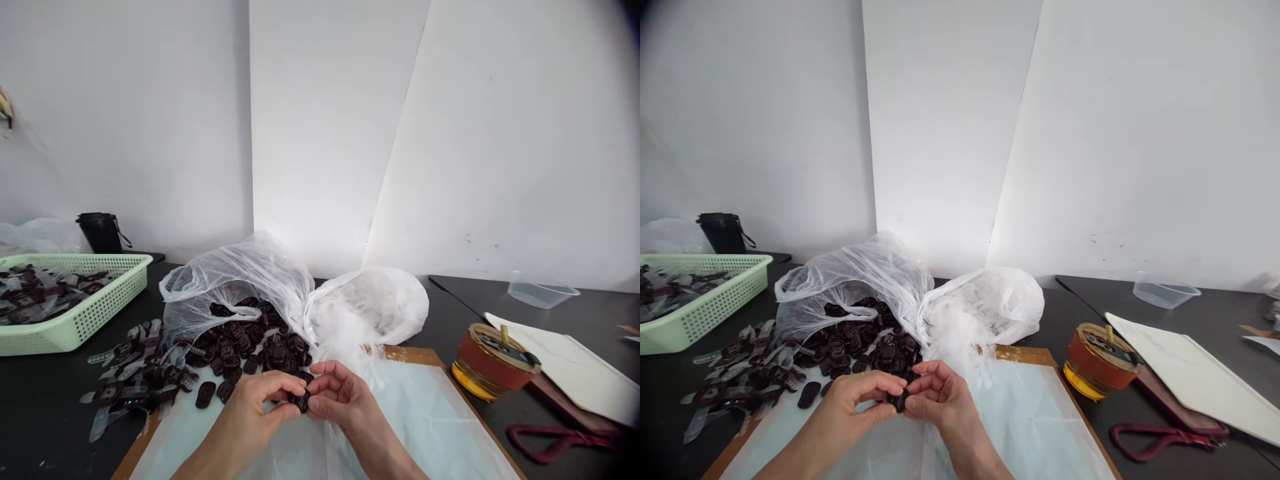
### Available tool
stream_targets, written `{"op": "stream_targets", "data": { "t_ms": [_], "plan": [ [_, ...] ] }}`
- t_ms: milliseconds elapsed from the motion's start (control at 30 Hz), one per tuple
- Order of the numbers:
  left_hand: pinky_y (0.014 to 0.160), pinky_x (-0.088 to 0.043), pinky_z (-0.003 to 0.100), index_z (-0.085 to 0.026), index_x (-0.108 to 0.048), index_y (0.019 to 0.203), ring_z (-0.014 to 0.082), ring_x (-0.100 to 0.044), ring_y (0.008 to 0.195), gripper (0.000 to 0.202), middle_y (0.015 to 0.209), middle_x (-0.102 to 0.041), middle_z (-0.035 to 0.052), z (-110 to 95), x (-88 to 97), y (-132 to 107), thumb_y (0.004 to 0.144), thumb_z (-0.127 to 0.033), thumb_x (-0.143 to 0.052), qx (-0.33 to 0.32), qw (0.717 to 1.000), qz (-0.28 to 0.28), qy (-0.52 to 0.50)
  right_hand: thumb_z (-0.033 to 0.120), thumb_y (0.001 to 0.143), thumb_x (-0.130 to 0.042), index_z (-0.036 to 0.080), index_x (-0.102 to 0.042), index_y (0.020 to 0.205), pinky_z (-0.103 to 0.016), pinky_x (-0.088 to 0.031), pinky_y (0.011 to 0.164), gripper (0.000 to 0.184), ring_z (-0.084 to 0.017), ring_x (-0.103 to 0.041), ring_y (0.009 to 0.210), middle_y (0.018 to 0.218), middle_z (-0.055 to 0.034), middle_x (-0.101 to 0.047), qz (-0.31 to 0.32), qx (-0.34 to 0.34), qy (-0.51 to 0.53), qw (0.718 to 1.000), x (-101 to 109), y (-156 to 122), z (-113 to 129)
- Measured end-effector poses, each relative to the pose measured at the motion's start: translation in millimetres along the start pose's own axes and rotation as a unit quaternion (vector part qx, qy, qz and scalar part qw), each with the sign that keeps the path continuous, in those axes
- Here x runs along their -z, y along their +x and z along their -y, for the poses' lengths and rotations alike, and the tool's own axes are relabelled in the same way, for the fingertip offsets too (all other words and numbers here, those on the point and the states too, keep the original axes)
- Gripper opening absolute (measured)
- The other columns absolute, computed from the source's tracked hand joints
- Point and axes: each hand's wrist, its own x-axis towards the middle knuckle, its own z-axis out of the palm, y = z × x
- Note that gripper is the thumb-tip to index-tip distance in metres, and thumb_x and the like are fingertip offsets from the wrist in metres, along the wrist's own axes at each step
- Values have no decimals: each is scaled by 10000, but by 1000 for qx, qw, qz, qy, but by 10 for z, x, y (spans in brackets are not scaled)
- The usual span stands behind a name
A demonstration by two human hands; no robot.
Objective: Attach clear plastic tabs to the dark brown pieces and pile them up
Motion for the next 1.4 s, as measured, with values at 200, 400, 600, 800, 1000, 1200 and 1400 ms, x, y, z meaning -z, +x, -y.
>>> {"op": "stream_targets", "data": {
  "t_ms": [200,400,600,800,1000,1200,1400],
  "plan": [
    [812,-599,323,-246,-779,835,256,-711,996,178,1244,-694,76,-37,8,-9,791,-161,-628,9,999,-11,51,272,562,-915,184,-647,948,-281,-538,666,478,-135,-652,649,772,-5,-709,-25,48,-32,998,-18,5,-37],
    [845,-546,340,-242,-738,724,263,-695,974,192,1104,-726,68,-84,-5,-19,775,-107,-612,-49,976,-54,204,245,600,-881,185,-641,954,-274,-506,625,432,-140,-623,649,772,-8,-681,-51,99,-77,991,-83,-14,-139],
    [715,-538,277,-208,-600,708,193,-684,778,246,933,-697,56,-24,-115,-20,725,19,-506,-105,960,-37,257,162,660,-806,211,-641,940,-271,-496,667,329,-159,-622,737,798,-7,-657,-63,129,-119,983,-134,-42,-242],
    [704,-516,308,-218,-499,720,205,-643,769,252,886,-638,55,7,-176,-18,708,31,-461,-91,948,-32,304,125,673,-765,200,-677,851,-304,-500,701,212,-195,-637,750,791,-29,-682,-45,148,-168,974,-170,-62,-217],
    [707,-498,309,-230,-437,710,202,-624,782,248,902,-598,51,-21,-188,-28,722,18,-440,-90,955,-22,280,65,667,-624,189,-709,775,-277,-451,623,186,-179,-584,687,750,-24,-657,-49,131,-235,962,-136,-46,-200],
    [701,-486,301,-238,-405,727,189,-596,765,244,897,-555,46,-34,-183,-22,745,5,-414,-101,966,-44,234,54,676,-576,206,-722,802,-253,-426,587,246,-154,-546,681,823,-23,-621,-44,161,-236,957,-93,-29,-192],
    [663,-484,281,-227,-462,717,187,-589,748,162,861,-558,31,-26,-123,1,769,-73,-473,-31,993,-40,110,186,732,-717,241,-778,862,-285,-478,620,154,-172,-567,720,968,-65,-630,-32,182,-259,948,-109,-40,-164]
  ]
}}
